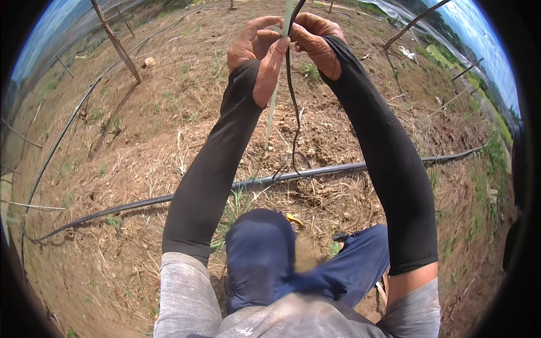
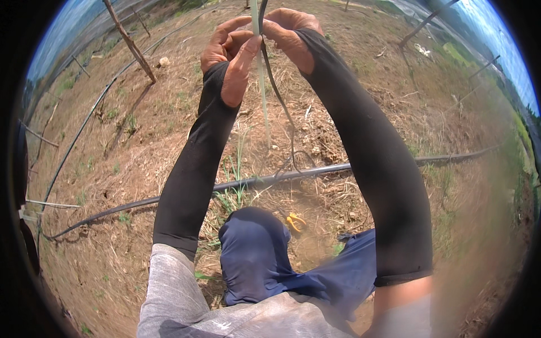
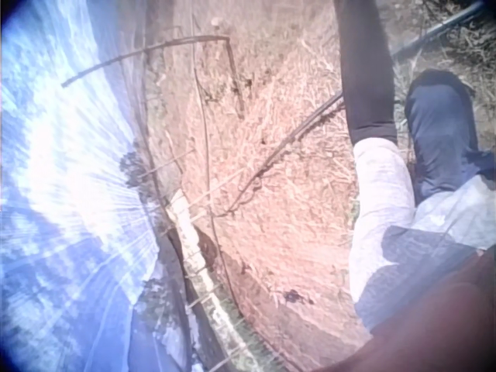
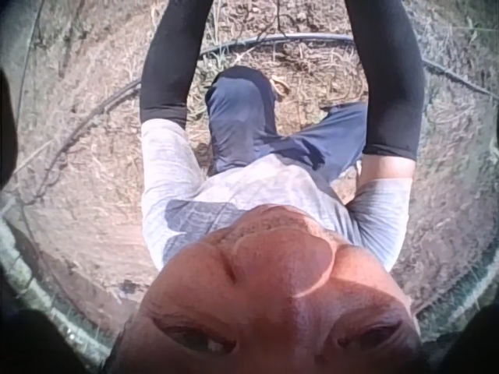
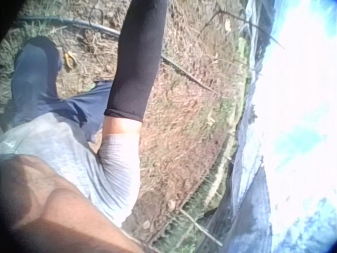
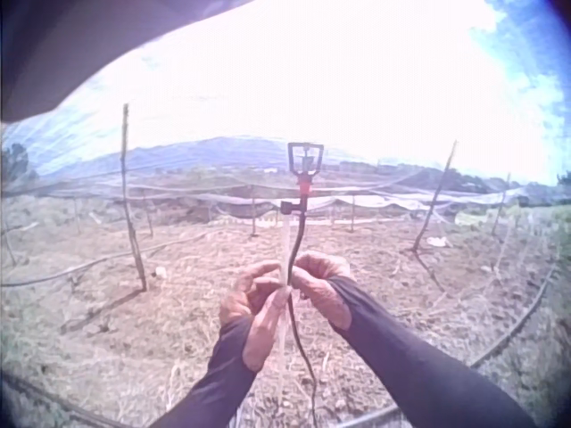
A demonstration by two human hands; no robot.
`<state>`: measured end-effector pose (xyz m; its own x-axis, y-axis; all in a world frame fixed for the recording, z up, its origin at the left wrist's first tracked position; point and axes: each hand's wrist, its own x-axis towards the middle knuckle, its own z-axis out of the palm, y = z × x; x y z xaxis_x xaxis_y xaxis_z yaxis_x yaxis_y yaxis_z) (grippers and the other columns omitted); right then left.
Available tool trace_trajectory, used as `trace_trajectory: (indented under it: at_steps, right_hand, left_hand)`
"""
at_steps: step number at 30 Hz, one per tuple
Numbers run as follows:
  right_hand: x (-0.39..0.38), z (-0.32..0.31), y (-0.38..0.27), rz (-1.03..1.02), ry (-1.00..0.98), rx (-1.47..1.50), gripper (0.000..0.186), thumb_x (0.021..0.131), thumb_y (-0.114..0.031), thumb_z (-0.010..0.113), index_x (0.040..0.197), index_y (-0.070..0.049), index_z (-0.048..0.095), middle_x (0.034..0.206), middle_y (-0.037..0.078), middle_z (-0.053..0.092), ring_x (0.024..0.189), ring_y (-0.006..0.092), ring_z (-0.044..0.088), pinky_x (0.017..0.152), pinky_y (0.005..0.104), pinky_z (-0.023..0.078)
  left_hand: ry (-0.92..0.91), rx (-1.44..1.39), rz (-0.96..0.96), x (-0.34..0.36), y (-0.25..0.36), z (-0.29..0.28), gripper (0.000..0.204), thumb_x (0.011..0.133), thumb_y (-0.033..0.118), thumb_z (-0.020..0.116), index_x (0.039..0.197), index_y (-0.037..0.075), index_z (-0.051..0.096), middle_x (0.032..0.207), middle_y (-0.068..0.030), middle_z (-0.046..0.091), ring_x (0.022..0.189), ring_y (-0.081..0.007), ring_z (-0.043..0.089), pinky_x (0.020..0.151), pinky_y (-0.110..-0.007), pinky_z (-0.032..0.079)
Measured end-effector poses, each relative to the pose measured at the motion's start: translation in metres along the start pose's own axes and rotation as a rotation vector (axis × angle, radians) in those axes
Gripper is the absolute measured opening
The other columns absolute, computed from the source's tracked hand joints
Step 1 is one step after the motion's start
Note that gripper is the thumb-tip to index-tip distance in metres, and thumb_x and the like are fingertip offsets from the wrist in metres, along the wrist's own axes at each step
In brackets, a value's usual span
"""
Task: The person kneels on the ground and uses pliers to cut and connect black irrigation pipes and drip emitters. They repeatedly position the pipes, cut sections, and attach emitters to the main line in an outdoor field.
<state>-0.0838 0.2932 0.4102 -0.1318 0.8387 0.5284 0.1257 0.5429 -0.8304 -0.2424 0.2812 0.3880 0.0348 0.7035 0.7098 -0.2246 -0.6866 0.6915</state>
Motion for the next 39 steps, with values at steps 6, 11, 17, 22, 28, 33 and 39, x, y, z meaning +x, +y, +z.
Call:
trace_trajectory:
  at_steps: [6, 11, 17, 22, 28, 33, 39]
  right_hand:
    - [-0.001, -0.011, 0.000, -0.167, -0.082, -0.123, 0.017, 0.088, -0.012, 0.066, 0.104, -0.004, 0.066, 0.092, 0.003, 0.066, 0.084, 0.0097, 0.061, 0.075, 0.0223, 0.049]
    - [-0.005, -0.014, -0.005, -0.267, -0.117, -0.237, 0.019, 0.087, -0.006, 0.066, 0.106, -0.003, 0.065, 0.095, 0.004, 0.066, 0.088, 0.0115, 0.062, 0.081, 0.0247, 0.052]
    - [-0.005, -0.010, -0.014, -0.192, -0.099, -0.260, 0.016, 0.087, -0.009, 0.066, 0.102, -0.003, 0.066, 0.094, 0.006, 0.067, 0.088, 0.0122, 0.064, 0.080, 0.0252, 0.053]
    - [-0.003, -0.010, -0.022, -0.238, -0.142, -0.436, 0.016, 0.087, -0.012, 0.067, 0.101, -0.005, 0.068, 0.090, 0.005, 0.069, 0.086, 0.0117, 0.065, 0.080, 0.0254, 0.053]
    - [-0.004, -0.004, -0.023, -0.188, -0.089, -0.570, 0.015, 0.086, -0.015, 0.068, 0.099, -0.009, 0.068, 0.090, 0.004, 0.068, 0.085, 0.0141, 0.066, 0.079, 0.0272, 0.054]
    - [-0.006, -0.004, -0.026, -0.341, -0.021, -0.829, 0.018, 0.085, -0.023, 0.068, 0.096, -0.009, 0.068, 0.089, 0.006, 0.066, 0.084, 0.0194, 0.065, 0.076, 0.0308, 0.052]
    - [-0.011, 0.001, -0.016, -0.514, 0.057, -0.765, 0.014, 0.084, -0.019, 0.068, 0.096, -0.011, 0.067, 0.087, 0.003, 0.064, 0.081, 0.0167, 0.064, 0.070, 0.0283, 0.053]
  left_hand:
    - [-0.001, -0.164, -0.125, 0.003, -0.001, -0.002, 0.021, 0.084, 0.008, 0.069, 0.102, 0.002, 0.059, 0.091, -0.0090, 0.067, 0.083, -0.0115, 0.063, 0.076, -0.024, 0.051]
    - [-0.046, -0.250, -0.138, 0.007, -0.010, -0.005, 0.024, 0.086, 0.014, 0.069, 0.105, 0.003, 0.060, 0.092, -0.0047, 0.066, 0.080, -0.0086, 0.060, 0.068, -0.022, 0.049]
    - [-0.080, -0.192, -0.152, 0.009, -0.007, -0.011, 0.023, 0.086, 0.015, 0.069, 0.104, 0.003, 0.062, 0.092, -0.0053, 0.068, 0.079, -0.0084, 0.062, 0.068, -0.021, 0.048]
    - [-0.094, -0.099, -0.151, 0.013, -0.009, -0.018, 0.017, 0.085, 0.006, 0.068, 0.100, 0.001, 0.061, 0.090, -0.0082, 0.068, 0.081, -0.0109, 0.063, 0.073, -0.024, 0.050]
    - [-0.069, -0.137, -0.172, 0.014, 0.004, -0.017, 0.013, 0.084, 0.008, 0.069, 0.096, 0.003, 0.064, 0.085, -0.0070, 0.069, 0.077, -0.0090, 0.063, 0.069, -0.023, 0.050]
    - [-0.090, 0.034, -0.137, 0.014, -0.007, -0.018, 0.019, 0.086, 0.014, 0.069, 0.101, 0.003, 0.063, 0.085, -0.0062, 0.068, 0.074, -0.0094, 0.062, 0.067, -0.022, 0.048]
    - [-0.047, 0.182, -0.079, 0.014, -0.008, -0.015, 0.020, 0.087, 0.018, 0.068, 0.099, 0.003, 0.064, 0.082, -0.0035, 0.065, 0.071, -0.0077, 0.059, 0.064, -0.022, 0.047]
